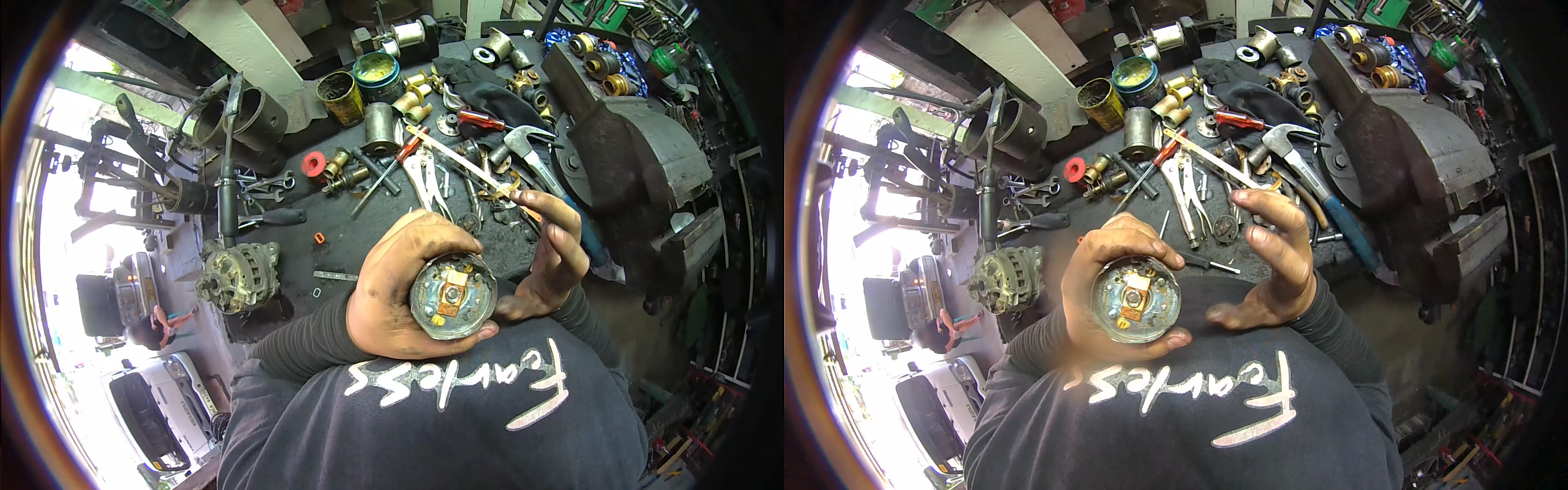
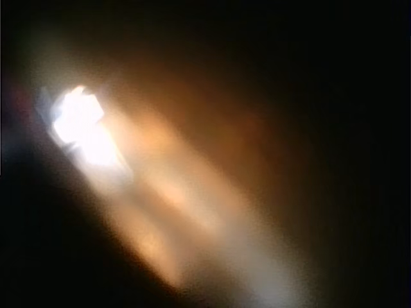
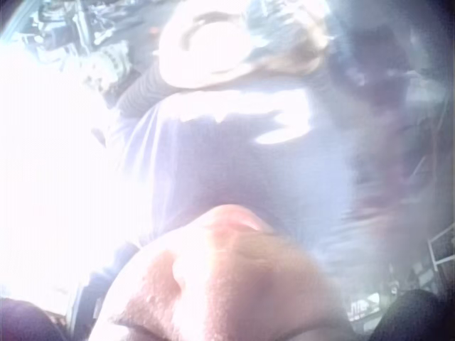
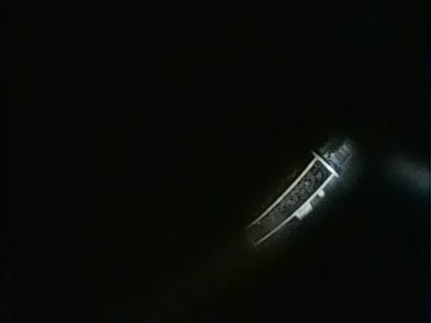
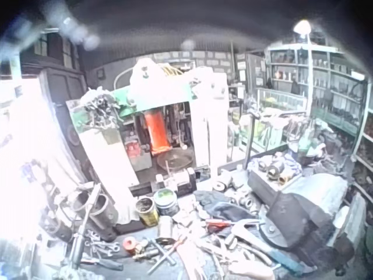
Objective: The person works on a small cylindrical mechanical part at a cluttered workbench. They use a hammer to tap the part, then manipulate internal components with their fingers and a screwdriver. The person repeatedly inspects the part and uses a hammer to adjust it.
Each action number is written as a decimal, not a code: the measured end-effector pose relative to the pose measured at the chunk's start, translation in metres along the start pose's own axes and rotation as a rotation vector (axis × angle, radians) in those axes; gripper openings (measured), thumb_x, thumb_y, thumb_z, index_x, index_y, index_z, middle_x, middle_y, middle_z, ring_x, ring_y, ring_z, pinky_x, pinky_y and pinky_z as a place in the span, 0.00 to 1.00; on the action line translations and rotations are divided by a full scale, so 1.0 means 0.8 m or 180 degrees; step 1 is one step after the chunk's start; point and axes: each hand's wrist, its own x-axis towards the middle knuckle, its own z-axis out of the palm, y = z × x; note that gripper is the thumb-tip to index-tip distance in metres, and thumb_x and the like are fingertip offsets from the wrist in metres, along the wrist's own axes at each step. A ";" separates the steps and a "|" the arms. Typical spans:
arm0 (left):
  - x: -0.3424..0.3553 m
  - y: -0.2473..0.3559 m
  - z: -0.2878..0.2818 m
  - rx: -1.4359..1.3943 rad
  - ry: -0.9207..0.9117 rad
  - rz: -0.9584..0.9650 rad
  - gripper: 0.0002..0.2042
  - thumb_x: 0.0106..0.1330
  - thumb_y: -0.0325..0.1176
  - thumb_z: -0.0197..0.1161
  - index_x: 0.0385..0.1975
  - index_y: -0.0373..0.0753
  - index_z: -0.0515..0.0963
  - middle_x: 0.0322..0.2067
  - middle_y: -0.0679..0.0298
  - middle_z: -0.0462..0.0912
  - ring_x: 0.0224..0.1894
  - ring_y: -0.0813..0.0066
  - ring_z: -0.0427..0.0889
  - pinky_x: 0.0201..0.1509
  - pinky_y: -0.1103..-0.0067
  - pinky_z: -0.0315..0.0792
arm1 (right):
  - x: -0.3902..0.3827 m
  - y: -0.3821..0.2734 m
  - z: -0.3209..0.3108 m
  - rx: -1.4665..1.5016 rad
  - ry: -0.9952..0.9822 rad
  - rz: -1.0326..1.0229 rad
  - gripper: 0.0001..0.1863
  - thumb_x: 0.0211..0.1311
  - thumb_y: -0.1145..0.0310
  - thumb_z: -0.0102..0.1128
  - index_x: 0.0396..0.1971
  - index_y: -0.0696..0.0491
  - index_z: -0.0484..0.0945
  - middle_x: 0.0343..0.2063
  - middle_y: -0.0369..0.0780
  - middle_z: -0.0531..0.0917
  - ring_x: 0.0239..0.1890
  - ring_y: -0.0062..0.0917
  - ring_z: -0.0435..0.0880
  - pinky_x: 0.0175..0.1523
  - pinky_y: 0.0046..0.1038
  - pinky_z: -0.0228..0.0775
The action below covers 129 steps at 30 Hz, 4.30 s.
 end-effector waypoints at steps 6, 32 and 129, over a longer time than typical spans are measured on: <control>-0.009 0.020 0.009 0.0316 0.0241 0.0244 0.30 0.38 0.33 0.80 0.43 0.35 0.74 0.34 0.59 0.78 0.35 0.64 0.77 0.42 0.72 0.68 | -0.024 -0.024 -0.028 -0.0164 -0.0159 0.0686 0.34 0.54 0.54 0.68 0.54 0.58 0.67 0.49 0.53 0.72 0.50 0.38 0.75 0.54 0.36 0.69; -0.050 0.057 0.032 -0.2157 0.0235 -0.1066 0.33 0.45 0.35 0.75 0.50 0.29 0.68 0.39 0.58 0.79 0.43 0.73 0.81 0.49 0.79 0.75 | -0.030 -0.089 -0.053 -0.0229 -0.0391 0.0980 0.15 0.46 0.80 0.63 0.38 0.63 0.76 0.36 0.47 0.78 0.38 0.32 0.80 0.45 0.29 0.72; 0.259 0.035 0.296 -0.0723 0.0410 -0.0531 0.35 0.49 0.38 0.78 0.50 0.28 0.63 0.30 0.54 0.82 0.33 0.73 0.83 0.36 0.80 0.77 | 0.048 -0.019 -0.361 0.1494 -0.0165 0.2332 0.18 0.50 0.83 0.67 0.43 0.59 0.76 0.37 0.36 0.80 0.42 0.16 0.79 0.48 0.20 0.74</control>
